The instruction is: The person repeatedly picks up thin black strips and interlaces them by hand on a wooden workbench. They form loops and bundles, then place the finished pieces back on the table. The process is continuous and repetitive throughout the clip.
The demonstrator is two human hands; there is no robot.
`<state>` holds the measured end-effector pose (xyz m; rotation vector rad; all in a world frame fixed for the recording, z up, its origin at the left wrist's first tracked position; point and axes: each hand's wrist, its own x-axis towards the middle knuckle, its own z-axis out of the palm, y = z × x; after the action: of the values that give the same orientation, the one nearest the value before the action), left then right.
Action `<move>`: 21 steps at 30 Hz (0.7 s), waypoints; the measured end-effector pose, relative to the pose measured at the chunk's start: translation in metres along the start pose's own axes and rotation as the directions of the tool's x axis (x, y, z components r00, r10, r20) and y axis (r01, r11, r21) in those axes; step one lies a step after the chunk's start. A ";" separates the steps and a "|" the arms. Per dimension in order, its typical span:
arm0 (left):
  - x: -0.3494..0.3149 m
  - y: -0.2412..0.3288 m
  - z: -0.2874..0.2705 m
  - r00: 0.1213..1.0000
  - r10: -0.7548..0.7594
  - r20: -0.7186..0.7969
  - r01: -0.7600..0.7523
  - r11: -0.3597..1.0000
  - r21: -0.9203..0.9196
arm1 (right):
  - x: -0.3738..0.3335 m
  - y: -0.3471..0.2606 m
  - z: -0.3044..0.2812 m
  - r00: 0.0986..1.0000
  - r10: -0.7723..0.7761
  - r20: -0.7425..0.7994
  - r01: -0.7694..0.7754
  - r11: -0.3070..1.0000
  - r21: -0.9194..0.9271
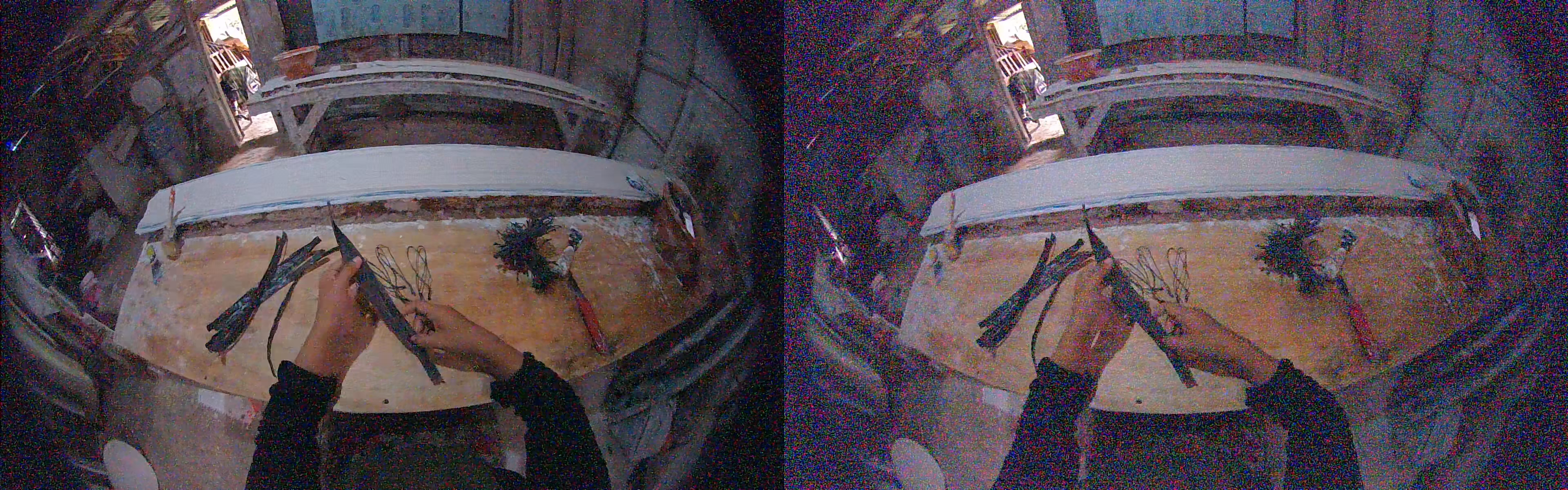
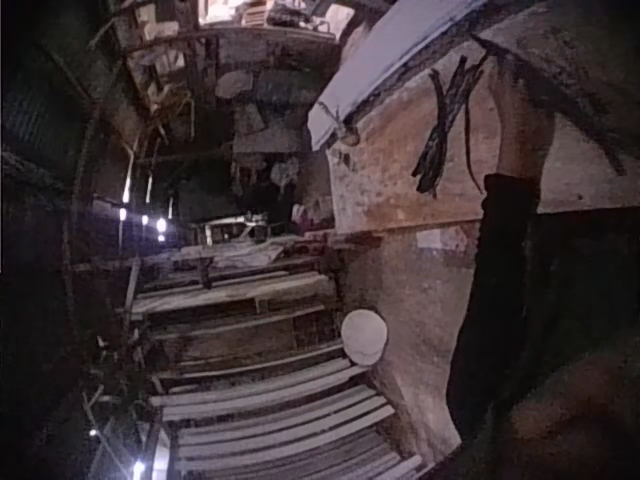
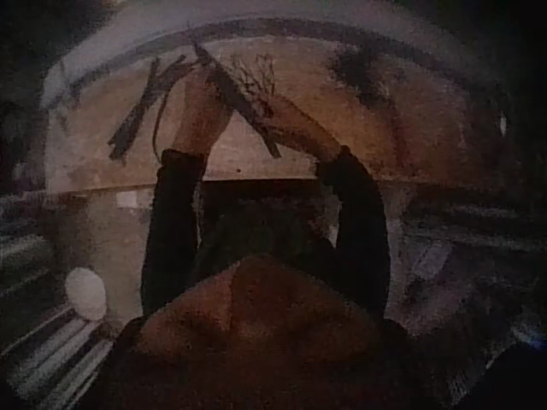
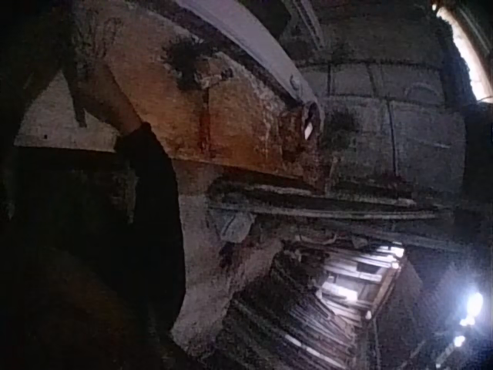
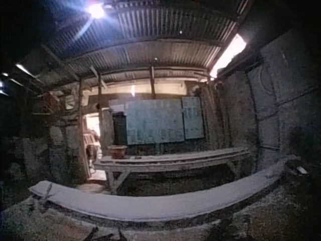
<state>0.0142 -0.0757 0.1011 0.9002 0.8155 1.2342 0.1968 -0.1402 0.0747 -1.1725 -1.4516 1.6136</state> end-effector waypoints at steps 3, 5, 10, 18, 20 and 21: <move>0.006 -0.009 -0.010 0.951 0.307 -0.028 -0.280 0.899 0.337 | -0.008 -0.021 0.005 0.998 0.005 0.068 -0.007 1.000 0.027; 0.011 0.004 -0.017 0.995 -0.096 0.034 0.102 0.949 -0.299 | -0.007 -0.018 -0.001 0.996 0.044 0.076 -0.028 0.981 -0.194; 0.007 0.023 -0.002 0.973 -0.194 -0.124 0.124 0.897 -0.425 | 0.002 0.011 -0.012 0.986 -0.040 0.164 0.100 0.921 -0.376; 0.011 0.009 -0.010 0.973 -0.214 -0.087 0.161 0.896 -0.413 | -0.001 0.009 0.002 0.984 -0.149 0.094 0.170 0.941 -0.292; 0.009 0.002 -0.010 0.976 -0.216 -0.039 0.185 0.904 -0.384 | 0.000 -0.006 0.003 0.991 -0.098 0.092 0.115 0.970 -0.212; 0.007 -0.003 -0.008 0.974 -0.227 -0.004 0.210 0.906 -0.369 | 0.001 -0.002 0.005 0.998 -0.052 0.046 0.056 0.994 -0.090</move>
<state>0.0097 -0.0682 0.0946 0.4634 0.6723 1.1615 0.1919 -0.1406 0.0760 -1.1447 -1.5864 1.5597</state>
